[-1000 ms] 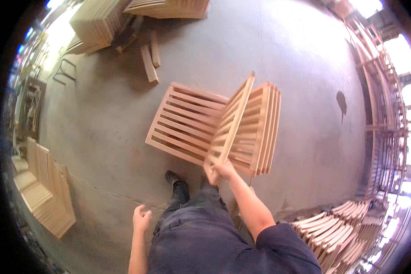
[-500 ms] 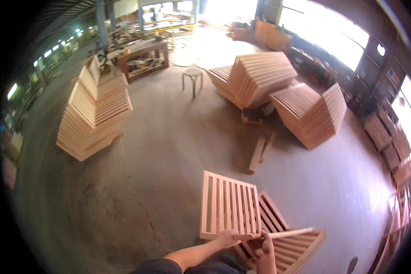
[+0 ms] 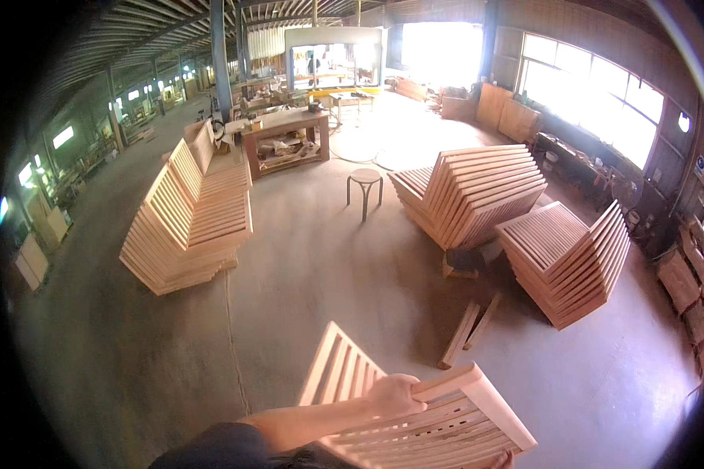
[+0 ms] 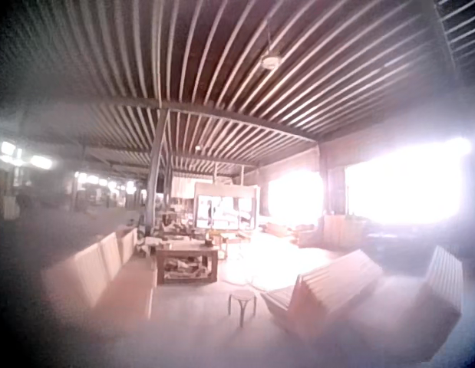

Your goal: The person sands a wooden chair frame with a handheld rotary sander, focusing on edges and slats. They reposition the chair multiple times to access different sides and then apply a liquid from a small bottle to the sanded surfaces while continuing to sand.

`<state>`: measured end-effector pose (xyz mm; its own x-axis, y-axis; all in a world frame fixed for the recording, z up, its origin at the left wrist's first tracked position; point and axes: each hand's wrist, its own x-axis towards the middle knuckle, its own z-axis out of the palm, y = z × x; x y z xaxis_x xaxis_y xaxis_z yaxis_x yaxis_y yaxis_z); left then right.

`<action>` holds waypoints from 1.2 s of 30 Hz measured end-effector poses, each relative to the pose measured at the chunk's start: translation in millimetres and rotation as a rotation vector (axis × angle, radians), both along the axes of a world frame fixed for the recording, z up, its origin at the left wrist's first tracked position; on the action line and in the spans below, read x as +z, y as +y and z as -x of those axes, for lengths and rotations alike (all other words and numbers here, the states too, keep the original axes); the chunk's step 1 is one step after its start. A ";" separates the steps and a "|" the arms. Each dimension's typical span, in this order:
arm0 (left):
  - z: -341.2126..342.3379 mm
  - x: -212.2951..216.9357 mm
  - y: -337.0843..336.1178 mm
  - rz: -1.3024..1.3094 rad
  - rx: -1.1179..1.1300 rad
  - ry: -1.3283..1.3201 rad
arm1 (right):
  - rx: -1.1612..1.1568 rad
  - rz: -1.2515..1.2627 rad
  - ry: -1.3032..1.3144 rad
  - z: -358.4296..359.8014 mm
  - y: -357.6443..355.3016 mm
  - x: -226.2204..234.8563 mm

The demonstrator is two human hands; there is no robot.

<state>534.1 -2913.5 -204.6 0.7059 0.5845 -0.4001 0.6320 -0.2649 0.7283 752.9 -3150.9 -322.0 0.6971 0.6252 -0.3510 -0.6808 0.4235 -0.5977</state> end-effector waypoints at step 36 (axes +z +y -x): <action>310.3 23.0 848.8 -0.101 1.072 -0.919 | 0.026 0.034 -0.537 -55.2 1031.3 6.2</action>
<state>223.8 -2064.7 -181.7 -0.1094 0.9936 0.0274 -0.1251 -0.0411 0.9913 808.1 -2119.6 -315.8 0.7682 0.6395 0.0305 -0.2853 0.3846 -0.8779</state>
